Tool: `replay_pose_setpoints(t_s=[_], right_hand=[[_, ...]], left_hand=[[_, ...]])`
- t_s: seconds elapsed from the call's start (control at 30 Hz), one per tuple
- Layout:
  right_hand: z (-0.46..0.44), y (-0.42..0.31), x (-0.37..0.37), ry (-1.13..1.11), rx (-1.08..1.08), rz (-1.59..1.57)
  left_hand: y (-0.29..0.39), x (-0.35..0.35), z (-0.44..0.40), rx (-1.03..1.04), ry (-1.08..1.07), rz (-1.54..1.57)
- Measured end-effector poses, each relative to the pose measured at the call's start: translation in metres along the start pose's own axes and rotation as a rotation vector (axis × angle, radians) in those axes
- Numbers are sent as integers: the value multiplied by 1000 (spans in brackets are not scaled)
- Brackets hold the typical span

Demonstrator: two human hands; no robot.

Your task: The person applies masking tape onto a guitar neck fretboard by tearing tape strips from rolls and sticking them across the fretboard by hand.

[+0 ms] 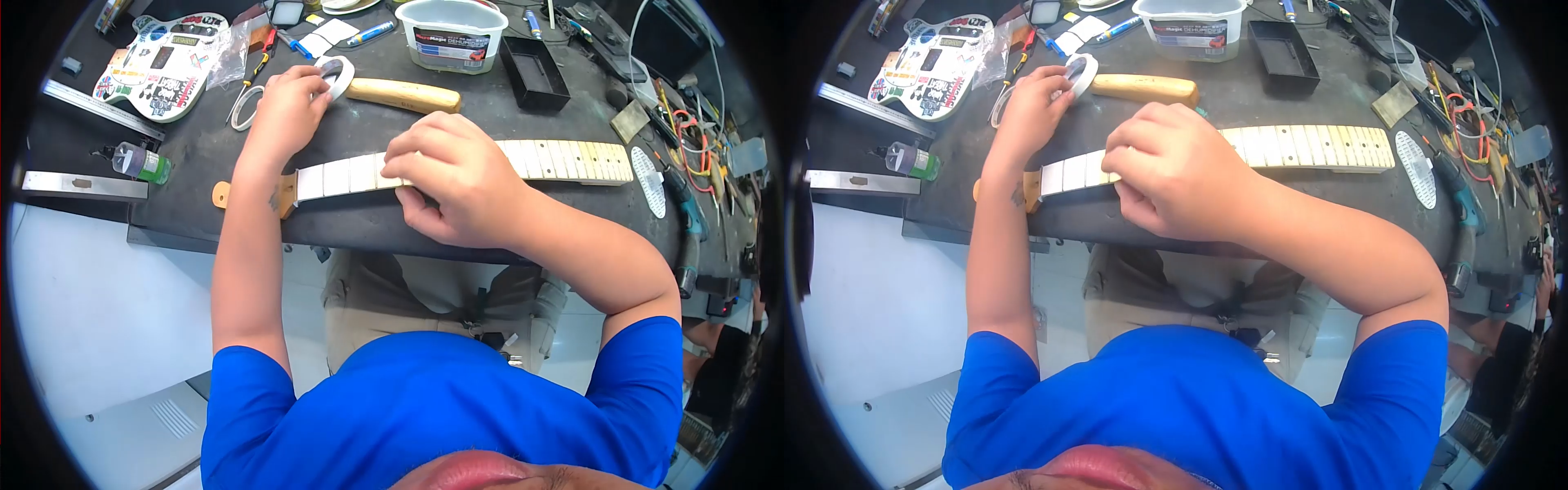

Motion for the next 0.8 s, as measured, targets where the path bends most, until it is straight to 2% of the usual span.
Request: replay_pose_setpoints(t_s=[0.07,0.1,0.2,0.27,0.37,0.43,0.57,0.67,0.8], right_hand=[[-2,16,-8,56,96,-29],[-1,27,-12,95,172,-42],[1,56,-29,248,480,-189],[0,62,-35,297,457,-160],[-2,57,-30,193,372,-105],[-1,59,-26,180,420,-214],[-1,57,-23,136,439,-251],[-4,52,-22,74,405,-127],[-2,48,-20,127,291,-17]], left_hand=[[24,-6,-2,91,43,-70],[47,-21,6,127,117,54],[83,-29,39,-31,115,364],[109,-29,53,6,100,405],[127,-29,63,107,93,366],[137,-31,66,167,120,386],[142,-33,66,93,61,407],[145,-29,68,95,45,417],[148,-29,69,118,58,410]])
Point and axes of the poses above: each hand's wrist, its own z-axis away from the middle knuckle, its own x-axis out of the palm, y = z × x, the point moved 9 cm from there along -z, towards the middle knuckle, and after that the axes turned 2 degrees about z, right-handed, at the moved point
